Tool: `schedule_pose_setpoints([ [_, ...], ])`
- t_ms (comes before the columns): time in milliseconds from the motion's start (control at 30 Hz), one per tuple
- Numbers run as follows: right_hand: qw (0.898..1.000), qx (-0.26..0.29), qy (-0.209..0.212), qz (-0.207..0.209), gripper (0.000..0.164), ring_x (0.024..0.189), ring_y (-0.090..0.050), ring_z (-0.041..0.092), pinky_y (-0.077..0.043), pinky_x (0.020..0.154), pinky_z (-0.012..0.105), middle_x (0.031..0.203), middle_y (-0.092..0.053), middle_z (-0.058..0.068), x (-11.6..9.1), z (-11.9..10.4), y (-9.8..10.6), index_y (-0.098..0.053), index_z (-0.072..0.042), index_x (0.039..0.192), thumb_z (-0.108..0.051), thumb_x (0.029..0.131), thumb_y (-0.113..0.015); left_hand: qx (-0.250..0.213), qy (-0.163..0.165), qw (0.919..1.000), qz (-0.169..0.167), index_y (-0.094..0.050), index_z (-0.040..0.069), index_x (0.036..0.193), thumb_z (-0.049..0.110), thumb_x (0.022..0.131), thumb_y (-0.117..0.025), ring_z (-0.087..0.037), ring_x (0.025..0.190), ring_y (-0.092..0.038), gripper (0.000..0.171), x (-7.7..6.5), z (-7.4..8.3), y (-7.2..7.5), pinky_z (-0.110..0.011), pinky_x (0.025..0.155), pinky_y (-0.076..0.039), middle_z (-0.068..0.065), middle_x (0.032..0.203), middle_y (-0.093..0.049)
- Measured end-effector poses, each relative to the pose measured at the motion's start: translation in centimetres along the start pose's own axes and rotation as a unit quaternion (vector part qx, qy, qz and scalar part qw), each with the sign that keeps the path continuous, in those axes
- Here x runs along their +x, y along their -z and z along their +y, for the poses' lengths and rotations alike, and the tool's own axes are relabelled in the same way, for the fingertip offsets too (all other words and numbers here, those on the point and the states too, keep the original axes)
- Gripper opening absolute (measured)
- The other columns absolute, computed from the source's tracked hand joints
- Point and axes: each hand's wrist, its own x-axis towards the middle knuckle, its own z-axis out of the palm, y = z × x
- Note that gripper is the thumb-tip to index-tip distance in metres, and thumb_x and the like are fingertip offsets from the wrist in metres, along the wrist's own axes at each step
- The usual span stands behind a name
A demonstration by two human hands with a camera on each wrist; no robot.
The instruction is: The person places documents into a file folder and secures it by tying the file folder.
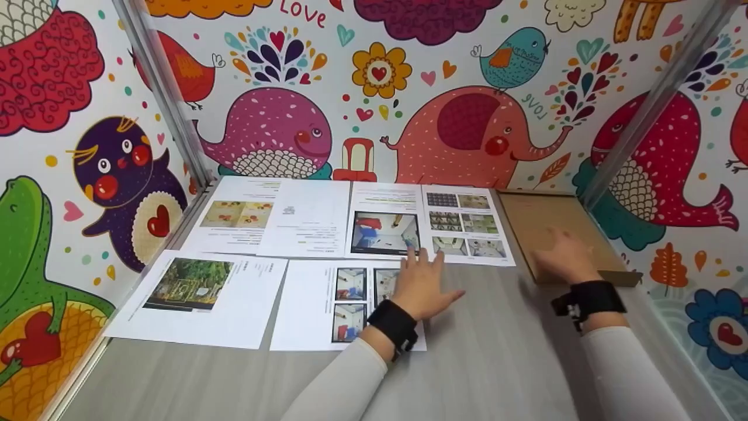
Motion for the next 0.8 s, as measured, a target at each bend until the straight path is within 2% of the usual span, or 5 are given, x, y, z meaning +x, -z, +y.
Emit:
schedule_pose_setpoints([
  [167,0.996,-0.063,-0.008,-0.054,0.087,0.139,-0.036,0.066,-0.028,0.11,0.087,0.16,-0.031,0.045,0.1,3.7,3.1,-0.027,0.003,0.163,-0.047,0.099,-0.06,-0.022,-0.041,0.9989,-0.004,-0.047,0.012,0.159,0.062,0.098,-0.065,-0.04,0.149,-0.045,0.081,-0.2,2.2,-1.2,-0.048,0.125,-0.04,-0.019,0.155,-0.054],
  [400,0.99,-0.097,-0.014,-0.102,0.057,0.114,-0.051,0.056,-0.024,0.1,0.091,0.138,-0.057,0.041,-0.3,6.9,4.2,-0.056,0.007,0.143,-0.02,0.095,-0.072,-0.058,-0.068,0.9959,-0.012,-0.058,0.013,0.148,0.048,0.098,-0.072,-0.025,0.125,-0.063,0.063,-0.3,4.2,-2.4,-0.036,0.107,-0.054,-0.01,0.136,-0.067],
  [500,0.991,-0.091,-0.005,-0.098,0.044,0.106,-0.056,0.049,-0.043,0.099,0.077,0.128,-0.065,0.036,-0.2,7.4,3.8,-0.067,0.006,0.131,-0.009,0.09,-0.077,-0.083,-0.063,0.9941,-0.03,-0.063,0.015,0.143,0.047,0.097,-0.073,-0.02,0.118,-0.066,0.057,-0.3,5.0,-2.8,-0.031,0.102,-0.055,-0.006,0.129,-0.071],
  [600,0.992,-0.101,0.023,-0.073,0.027,0.093,-0.06,0.04,-0.058,0.085,0.058,0.115,-0.072,0.03,0.0,7.6,2.9,-0.076,0.004,0.118,-0.004,0.091,-0.075,-0.11,-0.06,0.9906,-0.055,-0.067,0.016,0.138,0.046,0.096,-0.073,-0.015,0.11,-0.067,0.052,-0.4,5.5,-3.1,-0.028,0.096,-0.056,-0.002,0.121,-0.073],
  [800,0.989,-0.135,0.056,-0.027,0.017,0.079,-0.06,0.032,-0.057,0.071,0.046,0.099,-0.076,0.024,-0.8,7.0,2.0,-0.08,0.003,0.105,-0.006,0.091,-0.076,-0.144,-0.056,0.9846,-0.081,-0.072,0.017,0.132,0.046,0.096,-0.072,-0.011,0.105,-0.067,0.045,-0.8,6.2,-3.1,-0.026,0.093,-0.055,0.002,0.116,-0.074],
])
